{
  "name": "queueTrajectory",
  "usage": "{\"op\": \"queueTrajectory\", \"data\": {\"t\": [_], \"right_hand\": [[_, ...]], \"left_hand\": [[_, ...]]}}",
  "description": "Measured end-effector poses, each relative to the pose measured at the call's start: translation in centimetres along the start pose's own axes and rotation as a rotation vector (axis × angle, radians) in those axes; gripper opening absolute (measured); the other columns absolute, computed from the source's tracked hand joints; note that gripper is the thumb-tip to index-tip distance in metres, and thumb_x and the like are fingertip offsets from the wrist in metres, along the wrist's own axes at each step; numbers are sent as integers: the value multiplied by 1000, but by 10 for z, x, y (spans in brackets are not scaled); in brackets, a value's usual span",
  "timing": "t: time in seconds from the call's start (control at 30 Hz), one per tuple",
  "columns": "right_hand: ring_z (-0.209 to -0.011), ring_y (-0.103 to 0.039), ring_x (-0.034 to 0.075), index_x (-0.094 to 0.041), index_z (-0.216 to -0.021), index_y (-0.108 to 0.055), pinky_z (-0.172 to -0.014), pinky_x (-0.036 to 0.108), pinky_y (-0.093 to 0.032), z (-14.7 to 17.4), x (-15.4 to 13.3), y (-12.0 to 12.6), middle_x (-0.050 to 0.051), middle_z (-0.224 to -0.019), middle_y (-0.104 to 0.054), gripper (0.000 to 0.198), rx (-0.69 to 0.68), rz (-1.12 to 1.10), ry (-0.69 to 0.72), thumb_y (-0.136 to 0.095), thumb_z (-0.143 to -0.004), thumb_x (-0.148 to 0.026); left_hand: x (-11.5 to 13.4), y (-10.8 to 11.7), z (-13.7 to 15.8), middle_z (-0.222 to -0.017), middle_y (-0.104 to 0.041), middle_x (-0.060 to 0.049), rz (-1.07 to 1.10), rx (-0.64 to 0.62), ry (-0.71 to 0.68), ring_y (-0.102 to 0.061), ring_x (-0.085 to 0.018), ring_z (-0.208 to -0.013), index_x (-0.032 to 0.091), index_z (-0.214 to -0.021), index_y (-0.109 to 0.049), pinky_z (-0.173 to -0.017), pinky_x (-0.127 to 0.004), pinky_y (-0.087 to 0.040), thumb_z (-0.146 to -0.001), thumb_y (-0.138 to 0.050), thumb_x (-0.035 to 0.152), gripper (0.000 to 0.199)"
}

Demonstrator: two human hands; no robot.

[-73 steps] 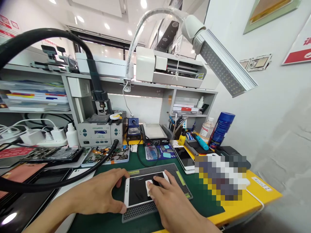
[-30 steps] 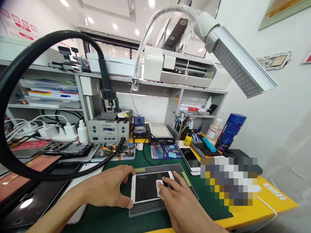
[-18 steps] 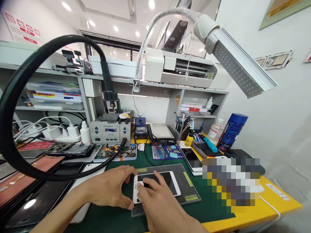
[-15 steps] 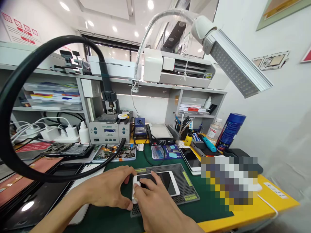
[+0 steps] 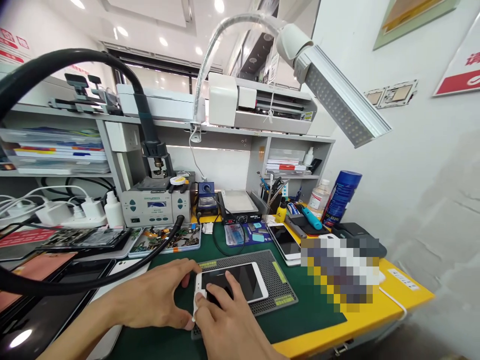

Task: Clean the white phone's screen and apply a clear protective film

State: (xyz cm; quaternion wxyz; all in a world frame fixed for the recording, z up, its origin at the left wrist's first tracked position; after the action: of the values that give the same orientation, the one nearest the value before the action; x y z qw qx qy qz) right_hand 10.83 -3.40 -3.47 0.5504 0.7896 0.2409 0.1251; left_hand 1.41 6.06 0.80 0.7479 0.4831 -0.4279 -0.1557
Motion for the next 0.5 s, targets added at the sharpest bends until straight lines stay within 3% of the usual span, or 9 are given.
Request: {"op": "queueTrajectory", "data": {"t": [0.3, 0.5], "right_hand": [[-130, -55, 31, -20, -119, -59, -118, 61, -26, 22, 16, 31, 6, -129, -70, 32, -68, 12, -52, -51, -89, -13], [-127, -59, 31, -21, -127, -57, -115, 61, -34, 45, 37, 50, 8, -127, -71, 40, -20, 110, -116, -45, -92, -6]], "left_hand": [[-2, -1, -1, -101, -60, -3, 9, -11, 15, -58, -27, -96, 24, -115, -59, -75, -32, -44, -62, -77, 58, 66], [-6, -2, 0, -103, -60, -3, 29, -24, 32, -59, -26, -94, 25, -119, -58, -74, -31, -44, -61, -76, 63, 72]]}}
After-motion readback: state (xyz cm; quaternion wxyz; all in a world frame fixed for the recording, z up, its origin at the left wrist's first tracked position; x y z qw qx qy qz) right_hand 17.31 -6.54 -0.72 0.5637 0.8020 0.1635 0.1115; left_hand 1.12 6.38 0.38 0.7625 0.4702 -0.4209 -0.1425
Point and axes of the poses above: each hand's wrist, its own z-axis away from the middle knuckle, its own y-axis out of the back of the hand, x = y × z, the point moved 8 cm from there along -z, towards the middle knuckle
